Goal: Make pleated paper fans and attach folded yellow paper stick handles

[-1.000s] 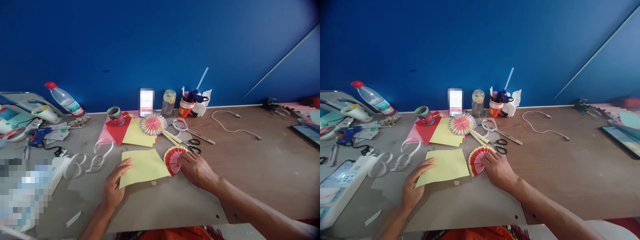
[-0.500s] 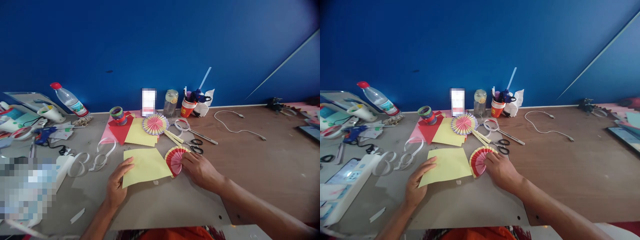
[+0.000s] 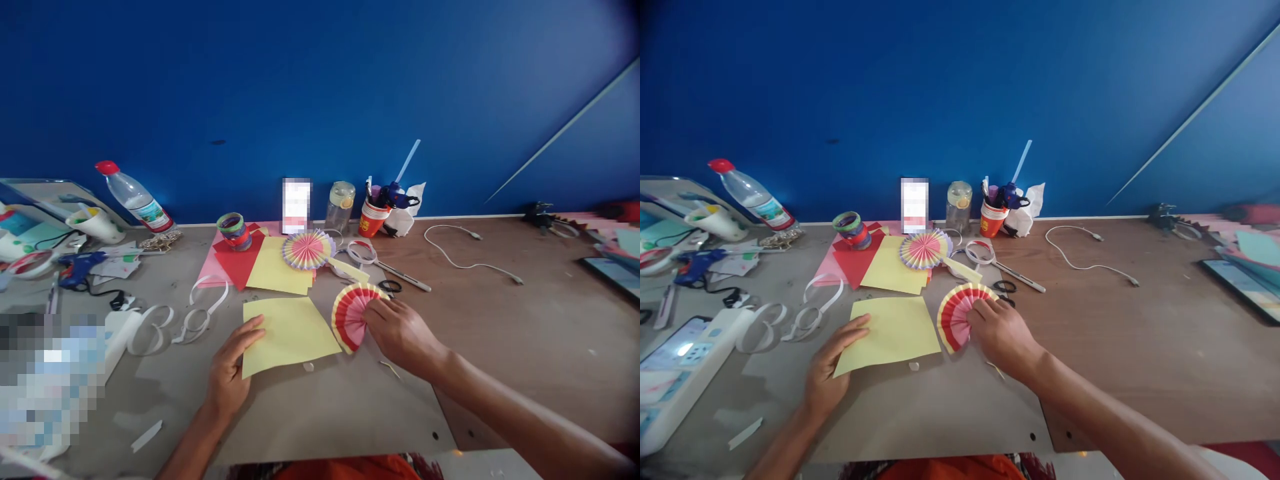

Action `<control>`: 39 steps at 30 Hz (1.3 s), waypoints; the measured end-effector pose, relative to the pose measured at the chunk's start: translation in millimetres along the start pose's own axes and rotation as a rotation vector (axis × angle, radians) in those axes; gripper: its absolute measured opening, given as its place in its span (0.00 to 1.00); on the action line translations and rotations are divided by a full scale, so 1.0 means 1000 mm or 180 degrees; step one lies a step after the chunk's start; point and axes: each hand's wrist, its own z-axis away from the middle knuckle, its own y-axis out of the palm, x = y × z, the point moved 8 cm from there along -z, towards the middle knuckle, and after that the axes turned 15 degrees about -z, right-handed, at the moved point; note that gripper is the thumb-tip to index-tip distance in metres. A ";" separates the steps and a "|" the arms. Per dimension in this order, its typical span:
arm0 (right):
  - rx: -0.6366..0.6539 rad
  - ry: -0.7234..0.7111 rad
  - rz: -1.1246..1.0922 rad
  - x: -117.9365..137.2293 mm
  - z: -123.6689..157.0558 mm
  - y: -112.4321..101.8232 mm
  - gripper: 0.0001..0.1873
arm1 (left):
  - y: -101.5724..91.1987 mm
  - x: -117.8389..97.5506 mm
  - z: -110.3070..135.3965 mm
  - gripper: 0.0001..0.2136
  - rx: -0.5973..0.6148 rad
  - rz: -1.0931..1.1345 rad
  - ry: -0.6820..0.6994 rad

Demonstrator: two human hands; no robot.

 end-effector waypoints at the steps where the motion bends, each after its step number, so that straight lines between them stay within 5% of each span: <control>1: -0.0090 0.0044 0.0064 -0.004 -0.004 -0.008 0.11 | 0.000 -0.001 0.000 0.12 0.0022 0.0010 0.0014; 5: -0.0153 0.0201 0.0423 -0.029 -0.027 -0.021 0.12 | 0.002 -0.003 -0.002 0.14 0.0057 0.0067 0.0030; 13: 0.0200 0.0530 0.0395 -0.071 -0.054 0.018 0.10 | 0.016 0.000 0.004 0.11 0.0169 0.0036 0.0120; 18: -0.0110 0.0494 -0.0129 -0.034 -0.039 0.013 0.11 | 0.025 -0.003 0.007 0.12 0.0344 0.0036 0.0292; 23: 0.0211 -0.0372 -0.1449 0.021 -0.009 0.025 0.15 | 0.034 -0.008 0.010 0.14 0.0546 -0.0122 0.0553; 31: 0.0658 -0.0612 -0.1676 0.024 0.017 0.036 0.19 | 0.051 -0.018 0.020 0.19 0.1216 -0.1043 0.1202; 39: 0.0557 -0.0629 -0.1891 0.029 0.022 0.033 0.22 | 0.052 -0.014 0.025 0.23 0.1329 -0.1121 0.0914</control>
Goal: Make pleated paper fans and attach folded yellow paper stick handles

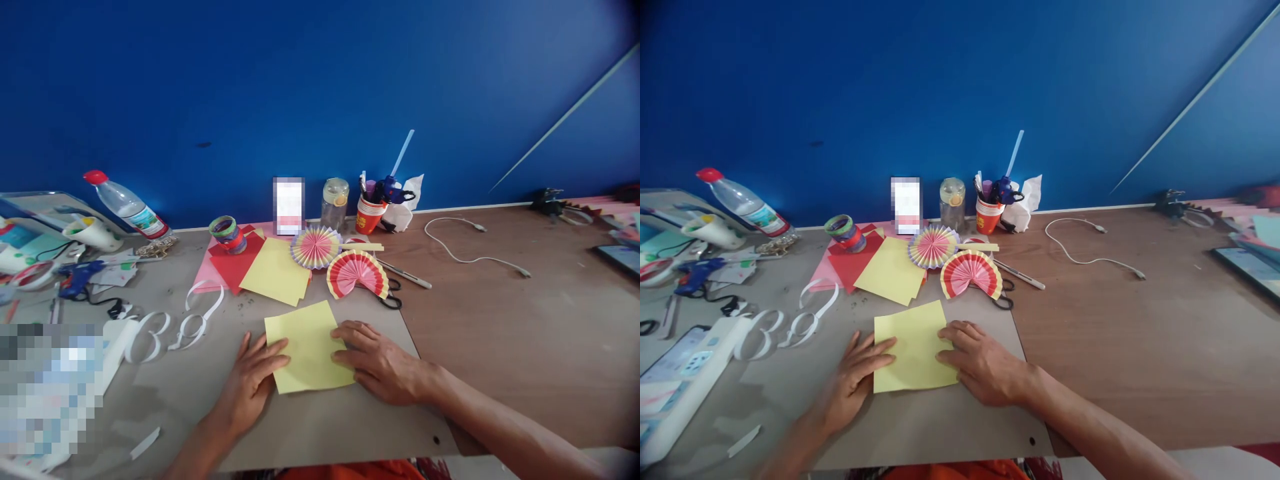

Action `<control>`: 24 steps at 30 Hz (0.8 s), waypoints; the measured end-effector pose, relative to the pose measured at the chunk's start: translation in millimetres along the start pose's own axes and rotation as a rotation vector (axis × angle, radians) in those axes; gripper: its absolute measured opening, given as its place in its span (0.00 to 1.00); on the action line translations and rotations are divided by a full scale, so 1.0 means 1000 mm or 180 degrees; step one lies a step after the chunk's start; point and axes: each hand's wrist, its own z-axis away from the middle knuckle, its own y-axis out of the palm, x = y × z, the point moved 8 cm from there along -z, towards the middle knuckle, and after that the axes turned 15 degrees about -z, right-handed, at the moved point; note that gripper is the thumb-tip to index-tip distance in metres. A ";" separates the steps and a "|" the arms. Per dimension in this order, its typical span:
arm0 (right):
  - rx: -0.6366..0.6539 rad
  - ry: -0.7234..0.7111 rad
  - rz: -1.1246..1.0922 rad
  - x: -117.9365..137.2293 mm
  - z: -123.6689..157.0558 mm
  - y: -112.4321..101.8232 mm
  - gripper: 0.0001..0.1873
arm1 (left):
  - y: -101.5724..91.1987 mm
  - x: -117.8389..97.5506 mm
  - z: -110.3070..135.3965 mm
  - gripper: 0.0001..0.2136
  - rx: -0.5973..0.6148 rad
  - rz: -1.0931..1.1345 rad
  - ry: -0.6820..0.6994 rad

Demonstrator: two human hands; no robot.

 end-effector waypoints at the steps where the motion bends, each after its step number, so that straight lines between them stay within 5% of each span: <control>1: -0.0004 0.0001 -0.0039 -0.001 0.000 0.001 0.22 | 0.000 0.002 0.000 0.24 0.0009 0.0073 -0.0021; 13: 0.0180 -0.0045 -0.0456 0.001 0.002 0.003 0.29 | -0.006 0.004 -0.003 0.26 0.0024 0.0437 -0.0094; 18: -0.0222 -0.0185 -0.0618 0.001 -0.005 0.003 0.09 | -0.007 -0.001 -0.003 0.23 0.0062 0.0221 0.0023; 24: -0.0803 -0.0014 -0.1404 -0.006 -0.007 -0.007 0.10 | -0.014 -0.006 -0.003 0.22 -0.0055 -0.0072 -0.0002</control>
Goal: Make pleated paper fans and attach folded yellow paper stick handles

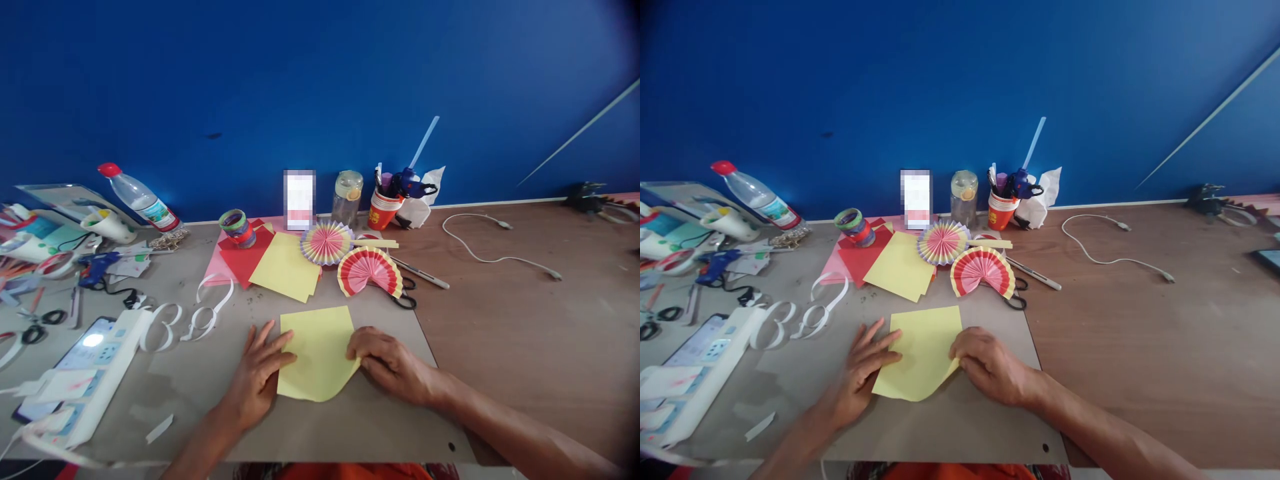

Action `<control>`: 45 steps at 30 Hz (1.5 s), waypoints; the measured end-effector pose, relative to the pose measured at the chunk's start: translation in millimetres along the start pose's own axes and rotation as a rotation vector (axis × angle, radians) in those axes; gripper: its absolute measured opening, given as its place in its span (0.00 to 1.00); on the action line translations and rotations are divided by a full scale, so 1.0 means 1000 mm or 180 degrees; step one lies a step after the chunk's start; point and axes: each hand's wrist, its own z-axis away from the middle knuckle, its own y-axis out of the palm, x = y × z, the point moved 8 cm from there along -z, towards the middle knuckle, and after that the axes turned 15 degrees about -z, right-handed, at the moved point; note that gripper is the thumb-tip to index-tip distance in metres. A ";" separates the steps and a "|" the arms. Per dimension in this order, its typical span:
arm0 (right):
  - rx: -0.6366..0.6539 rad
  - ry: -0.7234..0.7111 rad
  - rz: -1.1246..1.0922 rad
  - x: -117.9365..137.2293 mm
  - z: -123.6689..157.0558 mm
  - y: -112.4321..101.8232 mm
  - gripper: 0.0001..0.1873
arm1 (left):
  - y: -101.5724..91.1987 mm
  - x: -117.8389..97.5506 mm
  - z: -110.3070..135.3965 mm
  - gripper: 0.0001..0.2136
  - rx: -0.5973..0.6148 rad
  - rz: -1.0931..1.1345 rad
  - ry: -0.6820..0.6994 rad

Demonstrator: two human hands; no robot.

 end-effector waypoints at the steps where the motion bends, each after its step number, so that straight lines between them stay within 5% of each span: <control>1: -0.0084 0.0041 0.0022 -0.002 0.001 -0.002 0.10 | -0.001 -0.002 -0.001 0.21 -0.0007 -0.0051 0.0001; 10: -0.0687 0.0648 0.0302 -0.023 0.011 -0.010 0.09 | -0.004 -0.004 -0.004 0.18 -0.0234 0.0022 -0.0159; 14: -0.0189 0.0455 0.0043 -0.008 0.003 -0.008 0.09 | -0.001 0.000 -0.001 0.12 -0.0330 0.0079 -0.0252; 18: 0.0389 0.0232 -0.0300 0.006 0.000 -0.004 0.18 | -0.001 0.001 -0.003 0.07 -0.0372 0.0071 -0.0341; 23: -0.0305 0.0301 -0.0012 -0.004 -0.002 -0.013 0.05 | -0.005 0.000 -0.004 0.07 -0.0407 0.0092 -0.0353; 29: -0.0601 0.0528 0.0418 -0.019 -0.001 -0.009 0.10 | -0.006 0.001 -0.005 0.06 -0.0407 0.0116 -0.0355; 34: -0.1078 0.0588 0.1004 -0.022 0.005 -0.017 0.08 | -0.006 0.009 -0.009 0.07 -0.0421 0.0120 -0.0849; 45: -0.1138 0.1009 0.1243 -0.032 -0.002 -0.018 0.08 | -0.007 0.015 -0.026 0.13 -0.0419 -0.0003 -0.1216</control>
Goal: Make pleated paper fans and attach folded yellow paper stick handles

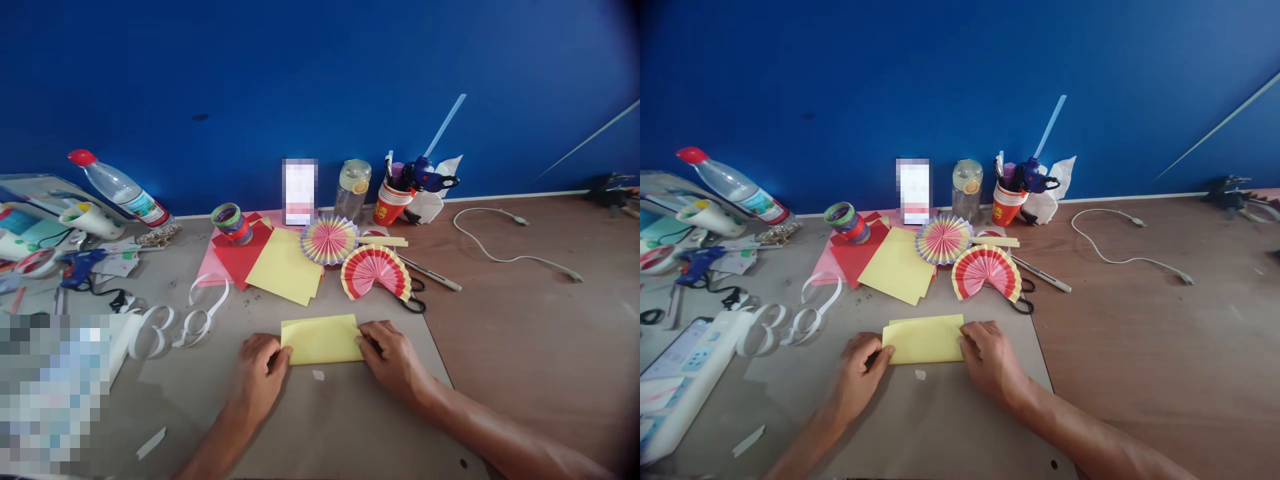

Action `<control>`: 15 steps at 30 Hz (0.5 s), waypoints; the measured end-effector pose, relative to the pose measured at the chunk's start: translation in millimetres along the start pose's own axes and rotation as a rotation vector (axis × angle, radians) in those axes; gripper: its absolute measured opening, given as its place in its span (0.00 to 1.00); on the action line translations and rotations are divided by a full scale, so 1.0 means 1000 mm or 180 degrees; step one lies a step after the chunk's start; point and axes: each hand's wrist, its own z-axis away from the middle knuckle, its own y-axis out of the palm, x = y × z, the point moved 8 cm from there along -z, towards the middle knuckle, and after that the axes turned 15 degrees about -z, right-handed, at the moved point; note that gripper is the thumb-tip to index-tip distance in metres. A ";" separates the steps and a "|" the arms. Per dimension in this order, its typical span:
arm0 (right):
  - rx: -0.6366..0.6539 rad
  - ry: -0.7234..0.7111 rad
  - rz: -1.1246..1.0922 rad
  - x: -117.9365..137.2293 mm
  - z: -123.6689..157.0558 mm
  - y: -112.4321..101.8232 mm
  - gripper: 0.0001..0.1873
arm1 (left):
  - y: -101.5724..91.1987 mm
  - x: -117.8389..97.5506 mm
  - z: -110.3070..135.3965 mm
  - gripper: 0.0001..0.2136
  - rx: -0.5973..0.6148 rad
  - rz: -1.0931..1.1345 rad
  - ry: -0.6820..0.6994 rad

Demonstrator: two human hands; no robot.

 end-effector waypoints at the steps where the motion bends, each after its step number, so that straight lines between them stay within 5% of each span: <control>1: -0.0008 -0.0039 0.0062 0.001 0.000 0.000 0.08 | 0.001 -0.001 0.000 0.13 -0.0001 -0.0028 0.0014; 15: 0.0141 -0.0034 0.0424 -0.003 -0.011 0.004 0.09 | 0.002 -0.011 0.001 0.10 -0.0113 -0.0202 0.0089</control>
